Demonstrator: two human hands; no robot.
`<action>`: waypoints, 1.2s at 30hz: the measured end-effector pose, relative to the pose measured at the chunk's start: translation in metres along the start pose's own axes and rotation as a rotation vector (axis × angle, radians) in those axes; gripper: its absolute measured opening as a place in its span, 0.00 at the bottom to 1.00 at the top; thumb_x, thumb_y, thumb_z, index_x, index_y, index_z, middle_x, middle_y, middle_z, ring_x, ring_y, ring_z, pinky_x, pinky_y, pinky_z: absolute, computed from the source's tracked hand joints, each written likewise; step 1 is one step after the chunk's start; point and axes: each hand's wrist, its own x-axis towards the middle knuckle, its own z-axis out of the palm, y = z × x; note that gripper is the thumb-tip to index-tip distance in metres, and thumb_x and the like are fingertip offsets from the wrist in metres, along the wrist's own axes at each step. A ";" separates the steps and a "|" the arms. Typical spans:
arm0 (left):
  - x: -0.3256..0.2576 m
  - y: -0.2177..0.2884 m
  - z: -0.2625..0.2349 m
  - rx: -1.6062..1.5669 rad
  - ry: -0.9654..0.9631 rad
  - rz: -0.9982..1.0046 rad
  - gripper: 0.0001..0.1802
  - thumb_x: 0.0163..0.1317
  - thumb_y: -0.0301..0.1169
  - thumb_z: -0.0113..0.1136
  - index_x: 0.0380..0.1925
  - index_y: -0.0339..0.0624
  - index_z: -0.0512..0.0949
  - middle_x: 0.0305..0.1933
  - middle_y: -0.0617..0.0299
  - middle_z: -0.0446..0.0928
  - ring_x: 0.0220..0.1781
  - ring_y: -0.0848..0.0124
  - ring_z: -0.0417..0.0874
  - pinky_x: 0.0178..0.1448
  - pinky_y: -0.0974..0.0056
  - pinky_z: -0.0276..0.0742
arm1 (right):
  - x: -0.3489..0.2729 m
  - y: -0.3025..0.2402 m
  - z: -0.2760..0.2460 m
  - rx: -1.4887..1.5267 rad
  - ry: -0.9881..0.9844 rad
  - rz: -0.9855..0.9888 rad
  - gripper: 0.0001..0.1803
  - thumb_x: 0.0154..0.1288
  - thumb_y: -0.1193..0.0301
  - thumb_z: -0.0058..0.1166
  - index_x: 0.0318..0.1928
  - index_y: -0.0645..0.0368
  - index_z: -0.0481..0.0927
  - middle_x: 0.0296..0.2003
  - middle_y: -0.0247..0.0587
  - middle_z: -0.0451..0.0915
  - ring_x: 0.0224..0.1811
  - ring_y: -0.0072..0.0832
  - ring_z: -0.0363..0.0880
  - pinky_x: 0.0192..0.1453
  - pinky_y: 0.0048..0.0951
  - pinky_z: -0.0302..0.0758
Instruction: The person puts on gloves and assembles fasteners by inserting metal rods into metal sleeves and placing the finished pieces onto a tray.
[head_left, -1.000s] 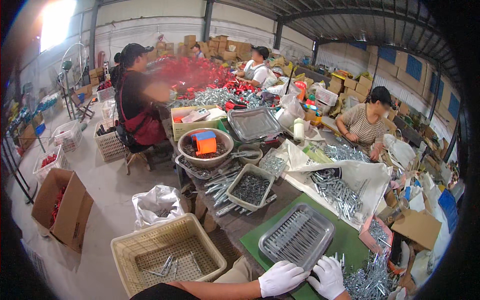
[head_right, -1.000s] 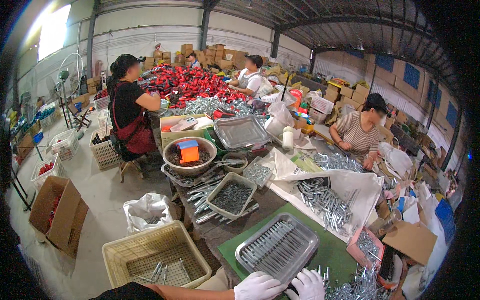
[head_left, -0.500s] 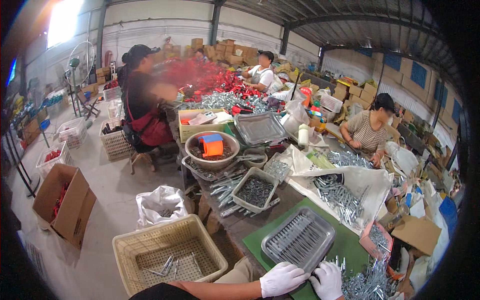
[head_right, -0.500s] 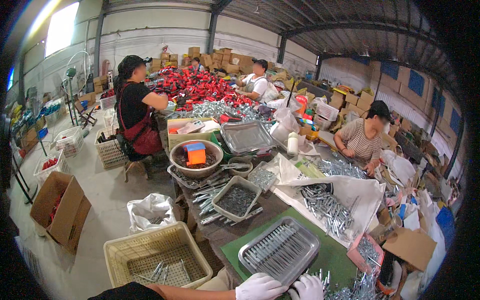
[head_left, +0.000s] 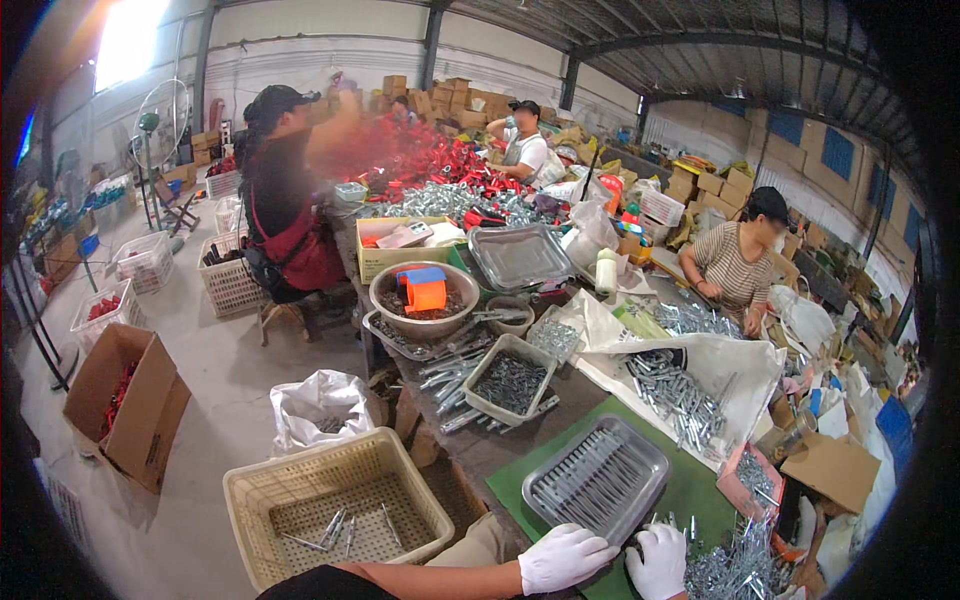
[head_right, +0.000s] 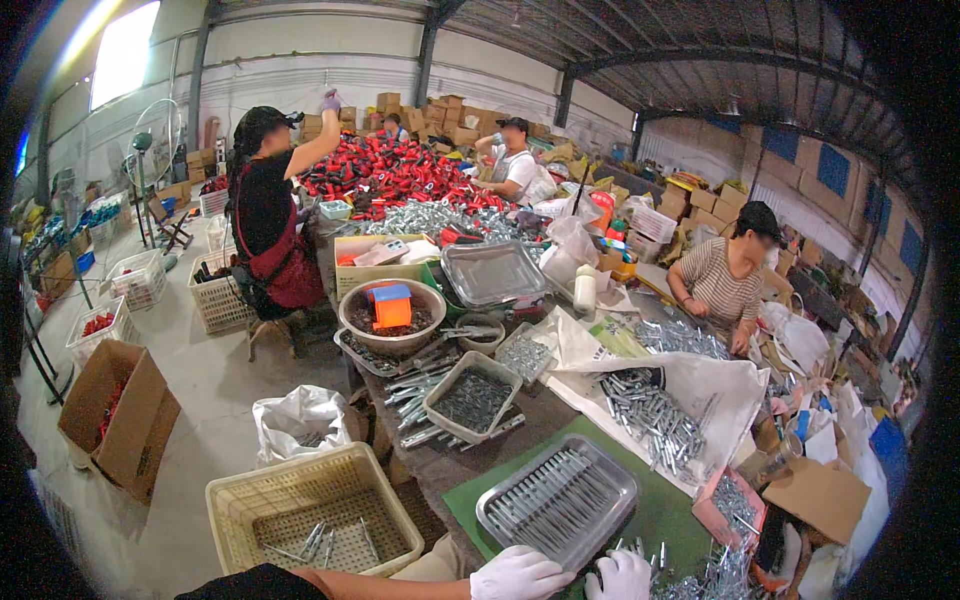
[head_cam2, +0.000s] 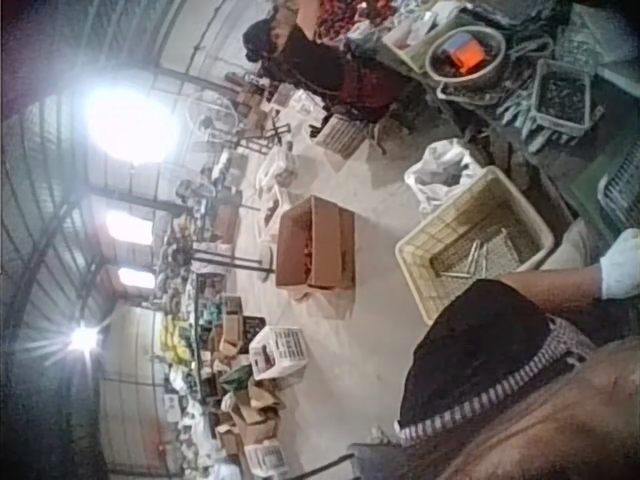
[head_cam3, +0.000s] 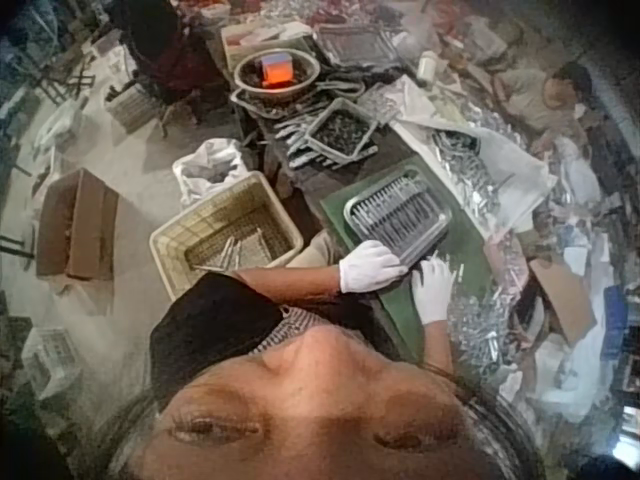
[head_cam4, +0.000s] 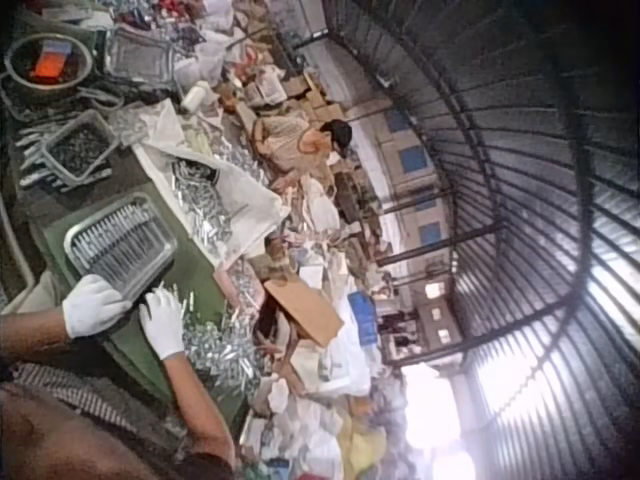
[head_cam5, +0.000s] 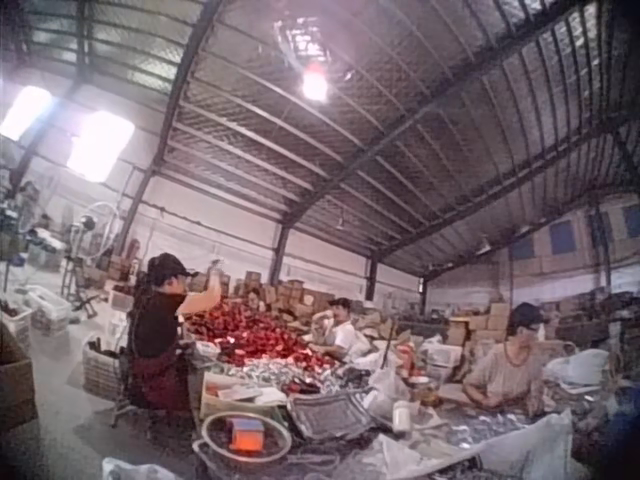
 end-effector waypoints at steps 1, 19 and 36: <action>-0.001 0.000 0.000 -0.004 -0.002 0.001 0.22 0.62 0.34 0.59 0.57 0.45 0.79 0.41 0.66 0.77 0.43 0.67 0.81 0.48 0.60 0.76 | 0.002 -0.002 -0.005 -0.039 -0.044 0.023 0.16 0.65 0.64 0.61 0.50 0.57 0.79 0.51 0.50 0.80 0.59 0.50 0.75 0.67 0.52 0.69; 0.001 -0.003 0.000 0.006 -0.028 -0.010 0.24 0.61 0.34 0.59 0.60 0.46 0.78 0.43 0.66 0.75 0.43 0.68 0.79 0.48 0.61 0.76 | 0.007 0.007 -0.015 0.010 -0.079 0.011 0.18 0.61 0.61 0.66 0.47 0.57 0.79 0.48 0.51 0.79 0.56 0.51 0.76 0.66 0.53 0.69; 0.009 -0.006 -0.012 -0.015 -0.157 0.000 0.17 0.56 0.35 0.64 0.47 0.49 0.83 0.32 0.64 0.77 0.32 0.65 0.83 0.32 0.58 0.78 | -0.003 0.015 -0.015 0.051 0.017 -0.036 0.19 0.57 0.57 0.68 0.44 0.56 0.83 0.46 0.44 0.83 0.54 0.45 0.80 0.63 0.52 0.73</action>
